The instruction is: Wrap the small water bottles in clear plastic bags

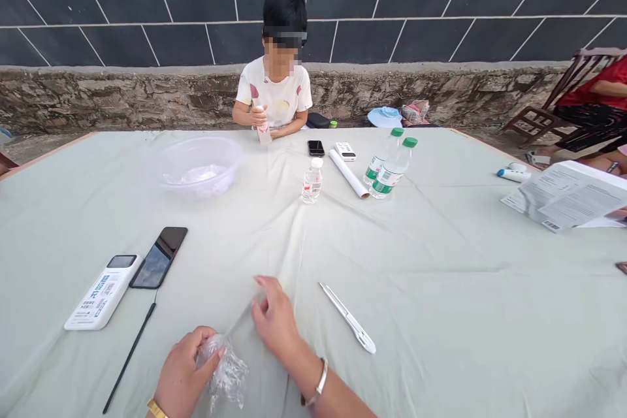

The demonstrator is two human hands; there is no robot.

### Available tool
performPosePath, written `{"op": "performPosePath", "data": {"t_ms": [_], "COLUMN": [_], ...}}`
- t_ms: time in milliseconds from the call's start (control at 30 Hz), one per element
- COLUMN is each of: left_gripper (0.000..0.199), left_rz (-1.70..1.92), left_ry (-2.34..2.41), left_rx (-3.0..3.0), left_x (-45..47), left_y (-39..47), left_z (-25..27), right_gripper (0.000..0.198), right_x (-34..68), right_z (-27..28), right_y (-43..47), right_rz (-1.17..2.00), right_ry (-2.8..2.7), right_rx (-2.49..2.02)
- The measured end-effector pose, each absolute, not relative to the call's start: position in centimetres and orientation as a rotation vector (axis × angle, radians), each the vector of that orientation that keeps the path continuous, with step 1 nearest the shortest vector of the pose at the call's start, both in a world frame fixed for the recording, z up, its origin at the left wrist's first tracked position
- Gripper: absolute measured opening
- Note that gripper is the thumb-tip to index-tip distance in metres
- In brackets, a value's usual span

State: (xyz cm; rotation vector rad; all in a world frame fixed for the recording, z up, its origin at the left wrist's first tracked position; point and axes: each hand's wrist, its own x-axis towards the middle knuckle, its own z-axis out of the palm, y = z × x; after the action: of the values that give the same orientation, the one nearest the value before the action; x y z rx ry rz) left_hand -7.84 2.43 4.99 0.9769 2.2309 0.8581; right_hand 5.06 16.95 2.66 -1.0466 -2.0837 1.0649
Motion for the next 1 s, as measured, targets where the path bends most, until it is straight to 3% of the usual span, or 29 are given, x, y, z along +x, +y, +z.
{"op": "performPosePath", "data": {"t_ms": [100, 233, 333, 567, 700, 1000], "left_gripper": [0.016, 0.019, 0.033, 0.028, 0.016, 0.022], "left_rz": [0.847, 0.956, 1.014, 1.093, 1.087, 1.11], "left_ry": [2.254, 2.256, 2.272, 2.119, 2.162, 2.115], "left_rx": [1.153, 1.05, 0.91, 0.86, 0.84, 0.908], "left_x": [-7.8, -7.5, -7.6, -8.3, -8.5, -14.0], "left_y": [1.5, 0.6, 0.3, -0.3, -0.4, 3.7], "left_z": [5.5, 5.7, 6.0, 6.2, 5.4, 8.3], "right_gripper": [0.039, 0.034, 0.033, 0.029, 0.029, 0.023], "right_x": [6.6, 7.0, 6.7, 6.7, 6.7, 6.8], "right_z": [1.8, 1.8, 1.9, 1.9, 1.8, 1.8], "right_y": [11.8, 11.8, 12.4, 12.1, 12.3, 12.5], "right_rz": [1.077, 1.05, 1.015, 1.006, 0.998, 0.955], "right_ry": [-2.215, -2.183, -2.205, -2.234, -2.229, -2.223], "right_rx": [-0.949, -1.001, -0.99, -0.991, -0.997, -0.969]}}
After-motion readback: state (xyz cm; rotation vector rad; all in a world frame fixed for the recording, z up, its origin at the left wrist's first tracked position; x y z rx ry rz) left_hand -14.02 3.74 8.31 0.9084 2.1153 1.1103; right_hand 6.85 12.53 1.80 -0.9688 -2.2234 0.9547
